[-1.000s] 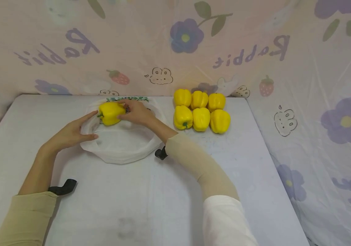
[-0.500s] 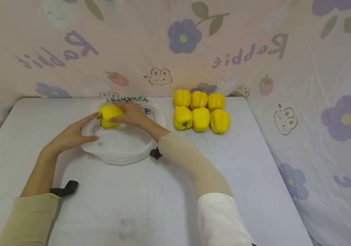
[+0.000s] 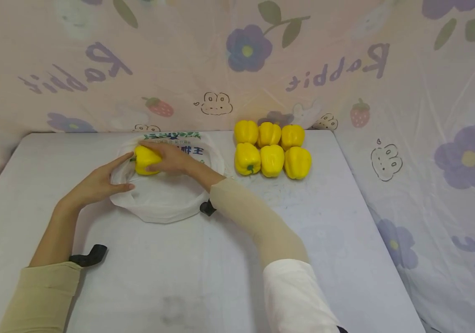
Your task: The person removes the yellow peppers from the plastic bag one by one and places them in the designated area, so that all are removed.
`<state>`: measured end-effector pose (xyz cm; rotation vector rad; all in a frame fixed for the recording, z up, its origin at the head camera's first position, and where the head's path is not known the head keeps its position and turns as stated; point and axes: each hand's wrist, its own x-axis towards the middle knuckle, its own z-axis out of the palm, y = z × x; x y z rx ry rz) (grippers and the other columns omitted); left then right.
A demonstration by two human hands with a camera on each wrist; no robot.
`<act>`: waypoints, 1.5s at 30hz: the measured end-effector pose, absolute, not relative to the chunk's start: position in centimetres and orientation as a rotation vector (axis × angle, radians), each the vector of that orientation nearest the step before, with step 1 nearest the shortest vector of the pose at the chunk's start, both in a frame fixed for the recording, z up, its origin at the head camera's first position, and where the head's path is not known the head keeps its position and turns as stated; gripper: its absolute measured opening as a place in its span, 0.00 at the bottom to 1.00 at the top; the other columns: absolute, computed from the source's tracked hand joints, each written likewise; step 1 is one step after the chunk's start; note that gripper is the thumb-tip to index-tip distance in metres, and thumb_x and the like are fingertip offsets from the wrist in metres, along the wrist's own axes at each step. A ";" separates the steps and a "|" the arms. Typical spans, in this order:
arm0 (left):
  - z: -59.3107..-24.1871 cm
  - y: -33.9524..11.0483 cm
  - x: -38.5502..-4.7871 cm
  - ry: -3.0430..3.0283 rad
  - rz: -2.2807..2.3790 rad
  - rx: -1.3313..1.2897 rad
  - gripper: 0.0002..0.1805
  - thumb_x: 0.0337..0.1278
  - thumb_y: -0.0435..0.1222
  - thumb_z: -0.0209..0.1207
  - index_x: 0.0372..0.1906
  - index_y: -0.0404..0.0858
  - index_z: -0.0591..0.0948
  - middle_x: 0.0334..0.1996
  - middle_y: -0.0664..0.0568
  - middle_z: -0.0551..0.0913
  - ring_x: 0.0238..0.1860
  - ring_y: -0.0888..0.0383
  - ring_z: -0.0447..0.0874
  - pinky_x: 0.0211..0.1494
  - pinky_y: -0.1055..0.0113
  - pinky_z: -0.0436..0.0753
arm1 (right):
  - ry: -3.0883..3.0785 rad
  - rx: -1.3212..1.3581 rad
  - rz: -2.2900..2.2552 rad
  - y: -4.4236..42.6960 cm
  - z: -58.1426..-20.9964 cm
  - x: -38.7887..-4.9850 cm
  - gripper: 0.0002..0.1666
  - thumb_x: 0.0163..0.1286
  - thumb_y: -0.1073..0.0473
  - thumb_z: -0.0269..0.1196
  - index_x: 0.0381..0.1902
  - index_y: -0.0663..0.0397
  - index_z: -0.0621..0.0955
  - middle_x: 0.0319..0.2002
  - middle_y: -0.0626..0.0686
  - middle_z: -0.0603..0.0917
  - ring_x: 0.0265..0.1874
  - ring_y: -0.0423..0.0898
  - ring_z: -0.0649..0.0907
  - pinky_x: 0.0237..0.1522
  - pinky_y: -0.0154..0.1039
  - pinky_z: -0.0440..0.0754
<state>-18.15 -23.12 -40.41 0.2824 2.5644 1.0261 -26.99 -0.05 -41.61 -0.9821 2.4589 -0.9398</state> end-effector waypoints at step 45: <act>-40.5 -23.6 -17.9 2.603 1.041 0.324 0.54 0.57 0.46 0.69 0.81 0.50 0.48 0.76 0.32 0.50 0.75 0.30 0.46 0.71 0.31 0.52 | 2.567 -0.656 -1.429 11.1 -36.0 -21.3 0.39 0.62 0.43 0.71 0.70 0.32 0.71 0.66 0.42 0.74 0.55 0.46 0.77 0.58 0.42 0.77</act>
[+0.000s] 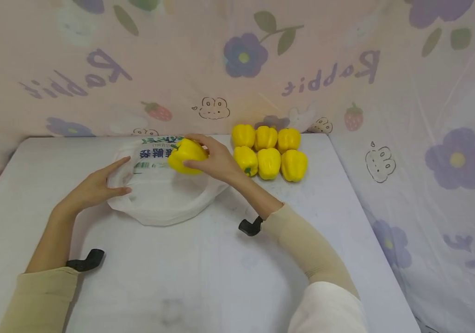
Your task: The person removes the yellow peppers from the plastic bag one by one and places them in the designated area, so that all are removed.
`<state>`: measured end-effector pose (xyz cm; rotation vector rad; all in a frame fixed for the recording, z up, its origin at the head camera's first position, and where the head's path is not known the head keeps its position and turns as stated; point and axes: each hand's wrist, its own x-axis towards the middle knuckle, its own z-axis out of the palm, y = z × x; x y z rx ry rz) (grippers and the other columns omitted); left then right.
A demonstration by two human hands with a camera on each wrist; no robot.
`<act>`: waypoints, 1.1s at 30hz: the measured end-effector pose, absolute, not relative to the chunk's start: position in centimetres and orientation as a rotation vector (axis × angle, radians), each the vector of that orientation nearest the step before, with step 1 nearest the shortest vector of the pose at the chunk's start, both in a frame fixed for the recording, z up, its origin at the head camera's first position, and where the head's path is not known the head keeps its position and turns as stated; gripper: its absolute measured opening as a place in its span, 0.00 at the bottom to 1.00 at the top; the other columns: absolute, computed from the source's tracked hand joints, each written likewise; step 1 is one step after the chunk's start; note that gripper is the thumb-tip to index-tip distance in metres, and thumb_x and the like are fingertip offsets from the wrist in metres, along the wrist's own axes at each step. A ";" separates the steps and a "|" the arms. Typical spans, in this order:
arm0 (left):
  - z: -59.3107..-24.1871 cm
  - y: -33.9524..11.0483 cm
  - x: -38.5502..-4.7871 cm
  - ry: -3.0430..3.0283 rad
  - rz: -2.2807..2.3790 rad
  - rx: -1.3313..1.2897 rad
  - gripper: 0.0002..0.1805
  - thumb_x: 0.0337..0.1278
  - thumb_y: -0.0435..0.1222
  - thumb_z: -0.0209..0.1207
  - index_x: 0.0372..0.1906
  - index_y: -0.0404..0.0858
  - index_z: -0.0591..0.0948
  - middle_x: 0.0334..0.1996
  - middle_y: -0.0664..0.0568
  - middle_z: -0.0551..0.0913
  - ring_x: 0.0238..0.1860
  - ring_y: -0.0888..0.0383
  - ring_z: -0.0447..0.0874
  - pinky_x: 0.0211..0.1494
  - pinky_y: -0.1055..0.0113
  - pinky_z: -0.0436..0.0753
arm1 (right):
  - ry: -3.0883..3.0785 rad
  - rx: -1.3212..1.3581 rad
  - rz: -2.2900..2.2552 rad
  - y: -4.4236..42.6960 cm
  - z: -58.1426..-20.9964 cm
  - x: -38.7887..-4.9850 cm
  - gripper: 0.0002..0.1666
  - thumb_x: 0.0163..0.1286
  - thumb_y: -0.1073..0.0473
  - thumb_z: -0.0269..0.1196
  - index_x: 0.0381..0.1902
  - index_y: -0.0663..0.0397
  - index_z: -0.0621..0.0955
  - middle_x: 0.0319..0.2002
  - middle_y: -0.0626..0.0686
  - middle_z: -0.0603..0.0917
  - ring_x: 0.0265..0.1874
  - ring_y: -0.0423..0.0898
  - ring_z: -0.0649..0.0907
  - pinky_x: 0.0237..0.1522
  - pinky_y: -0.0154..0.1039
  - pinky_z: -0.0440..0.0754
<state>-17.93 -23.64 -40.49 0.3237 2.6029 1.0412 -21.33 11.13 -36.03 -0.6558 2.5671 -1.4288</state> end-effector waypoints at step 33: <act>-40.4 -23.4 -17.8 2.562 1.054 0.289 0.53 0.58 0.47 0.68 0.81 0.50 0.48 0.76 0.30 0.50 0.75 0.30 0.45 0.70 0.29 0.51 | 2.678 -0.368 -1.327 21.5 -37.5 -15.4 0.40 0.61 0.44 0.73 0.70 0.35 0.73 0.68 0.45 0.74 0.58 0.49 0.73 0.63 0.49 0.73</act>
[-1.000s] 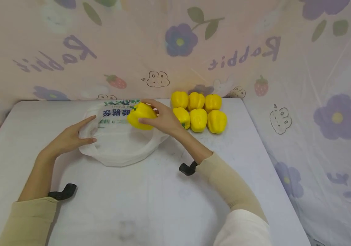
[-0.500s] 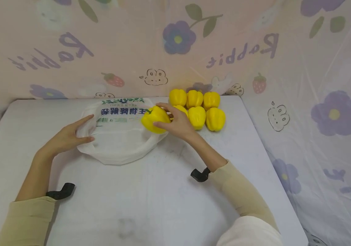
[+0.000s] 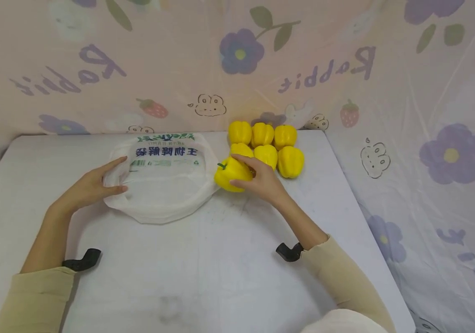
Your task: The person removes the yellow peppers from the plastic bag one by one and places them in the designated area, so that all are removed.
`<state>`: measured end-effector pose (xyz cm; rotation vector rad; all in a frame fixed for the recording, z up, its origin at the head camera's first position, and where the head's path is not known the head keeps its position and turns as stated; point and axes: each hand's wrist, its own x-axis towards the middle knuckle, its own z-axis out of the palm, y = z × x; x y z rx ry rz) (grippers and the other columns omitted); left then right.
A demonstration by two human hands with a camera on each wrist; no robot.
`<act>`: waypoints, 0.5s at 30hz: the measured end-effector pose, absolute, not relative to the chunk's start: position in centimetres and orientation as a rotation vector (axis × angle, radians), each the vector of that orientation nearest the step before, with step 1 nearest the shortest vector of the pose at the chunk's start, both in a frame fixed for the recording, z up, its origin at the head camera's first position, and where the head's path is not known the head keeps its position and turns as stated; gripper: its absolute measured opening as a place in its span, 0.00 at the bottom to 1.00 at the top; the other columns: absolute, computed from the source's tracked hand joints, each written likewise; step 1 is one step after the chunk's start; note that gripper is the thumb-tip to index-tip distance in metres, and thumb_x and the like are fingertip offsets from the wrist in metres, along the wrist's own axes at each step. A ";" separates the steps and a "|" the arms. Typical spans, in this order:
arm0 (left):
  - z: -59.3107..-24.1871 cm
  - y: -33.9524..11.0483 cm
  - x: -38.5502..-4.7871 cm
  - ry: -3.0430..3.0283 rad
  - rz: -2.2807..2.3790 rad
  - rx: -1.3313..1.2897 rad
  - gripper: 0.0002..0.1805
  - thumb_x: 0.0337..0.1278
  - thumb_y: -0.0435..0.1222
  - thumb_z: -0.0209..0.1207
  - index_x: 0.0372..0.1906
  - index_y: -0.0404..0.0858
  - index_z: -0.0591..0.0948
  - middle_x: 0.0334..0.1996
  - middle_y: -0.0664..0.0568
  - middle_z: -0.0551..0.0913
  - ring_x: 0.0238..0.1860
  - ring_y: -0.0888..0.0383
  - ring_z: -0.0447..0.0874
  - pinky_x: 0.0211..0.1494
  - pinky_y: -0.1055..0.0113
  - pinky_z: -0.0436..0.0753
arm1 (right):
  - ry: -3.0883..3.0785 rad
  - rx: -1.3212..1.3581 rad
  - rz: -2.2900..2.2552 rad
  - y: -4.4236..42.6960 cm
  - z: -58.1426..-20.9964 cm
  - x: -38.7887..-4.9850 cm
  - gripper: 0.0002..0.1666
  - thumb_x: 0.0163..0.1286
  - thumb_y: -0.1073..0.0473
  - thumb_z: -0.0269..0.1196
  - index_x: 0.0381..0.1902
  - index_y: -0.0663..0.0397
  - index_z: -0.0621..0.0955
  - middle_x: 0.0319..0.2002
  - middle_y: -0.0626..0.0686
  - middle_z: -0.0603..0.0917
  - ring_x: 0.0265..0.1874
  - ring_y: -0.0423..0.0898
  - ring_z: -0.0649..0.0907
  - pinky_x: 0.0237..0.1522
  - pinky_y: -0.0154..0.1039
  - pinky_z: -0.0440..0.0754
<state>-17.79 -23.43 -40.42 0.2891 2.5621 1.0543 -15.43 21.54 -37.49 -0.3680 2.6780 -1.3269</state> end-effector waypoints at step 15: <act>-40.6 -23.5 -17.3 2.585 1.035 0.283 0.53 0.58 0.47 0.68 0.81 0.49 0.48 0.76 0.30 0.51 0.75 0.29 0.46 0.69 0.28 0.52 | 2.768 -0.343 -1.181 24.6 -39.6 -14.5 0.41 0.57 0.48 0.76 0.68 0.45 0.76 0.65 0.53 0.77 0.51 0.52 0.75 0.54 0.48 0.75</act>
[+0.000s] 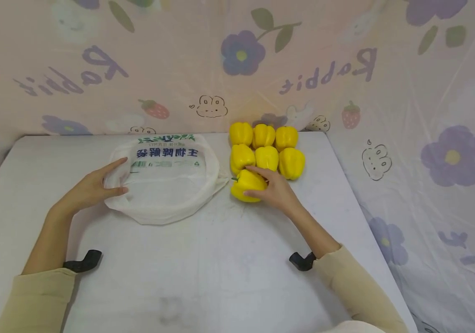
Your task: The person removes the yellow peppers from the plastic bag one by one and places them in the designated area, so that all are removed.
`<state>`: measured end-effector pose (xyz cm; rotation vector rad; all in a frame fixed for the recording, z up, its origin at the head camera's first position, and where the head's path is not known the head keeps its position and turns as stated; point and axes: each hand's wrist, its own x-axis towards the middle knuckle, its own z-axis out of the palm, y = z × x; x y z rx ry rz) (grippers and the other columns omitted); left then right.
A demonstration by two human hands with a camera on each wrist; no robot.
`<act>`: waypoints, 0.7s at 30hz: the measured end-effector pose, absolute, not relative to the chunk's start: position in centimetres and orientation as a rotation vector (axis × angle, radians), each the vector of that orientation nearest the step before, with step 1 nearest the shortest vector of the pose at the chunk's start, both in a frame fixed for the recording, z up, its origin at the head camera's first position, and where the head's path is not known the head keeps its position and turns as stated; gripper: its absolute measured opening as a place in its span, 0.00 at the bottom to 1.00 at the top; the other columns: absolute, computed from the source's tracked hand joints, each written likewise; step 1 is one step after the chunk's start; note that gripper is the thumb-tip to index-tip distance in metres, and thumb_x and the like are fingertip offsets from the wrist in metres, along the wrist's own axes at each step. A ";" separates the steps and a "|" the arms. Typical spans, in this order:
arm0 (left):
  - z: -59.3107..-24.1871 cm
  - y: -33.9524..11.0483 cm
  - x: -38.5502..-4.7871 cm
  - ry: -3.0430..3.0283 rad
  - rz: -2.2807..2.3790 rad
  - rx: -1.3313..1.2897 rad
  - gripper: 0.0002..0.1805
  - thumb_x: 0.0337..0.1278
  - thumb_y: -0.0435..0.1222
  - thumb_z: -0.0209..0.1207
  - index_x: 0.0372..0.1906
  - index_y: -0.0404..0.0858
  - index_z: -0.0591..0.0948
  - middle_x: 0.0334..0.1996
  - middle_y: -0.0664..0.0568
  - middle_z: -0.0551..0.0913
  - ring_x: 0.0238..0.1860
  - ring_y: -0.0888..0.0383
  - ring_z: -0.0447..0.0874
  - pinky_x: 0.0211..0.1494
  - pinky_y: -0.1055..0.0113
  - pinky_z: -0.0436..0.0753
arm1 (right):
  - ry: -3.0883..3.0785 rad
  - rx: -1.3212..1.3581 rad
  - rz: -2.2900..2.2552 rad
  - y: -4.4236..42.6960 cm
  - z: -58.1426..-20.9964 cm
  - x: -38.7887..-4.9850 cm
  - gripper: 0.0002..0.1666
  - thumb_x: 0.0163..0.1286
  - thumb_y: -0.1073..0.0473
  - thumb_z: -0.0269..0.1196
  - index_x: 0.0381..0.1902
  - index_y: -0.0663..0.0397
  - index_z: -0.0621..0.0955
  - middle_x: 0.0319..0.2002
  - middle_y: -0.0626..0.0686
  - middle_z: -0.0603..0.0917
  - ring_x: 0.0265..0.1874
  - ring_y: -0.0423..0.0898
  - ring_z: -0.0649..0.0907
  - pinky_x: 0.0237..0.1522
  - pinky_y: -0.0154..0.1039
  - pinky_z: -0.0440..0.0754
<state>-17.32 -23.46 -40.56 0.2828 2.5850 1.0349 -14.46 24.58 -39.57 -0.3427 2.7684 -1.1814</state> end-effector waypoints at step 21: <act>-40.6 -23.7 -17.5 2.588 1.054 0.314 0.53 0.57 0.46 0.70 0.81 0.48 0.50 0.76 0.31 0.52 0.75 0.31 0.46 0.71 0.31 0.51 | 2.736 -0.374 -1.304 24.7 -40.8 -14.4 0.41 0.57 0.58 0.76 0.68 0.51 0.74 0.66 0.51 0.75 0.68 0.51 0.70 0.73 0.51 0.61</act>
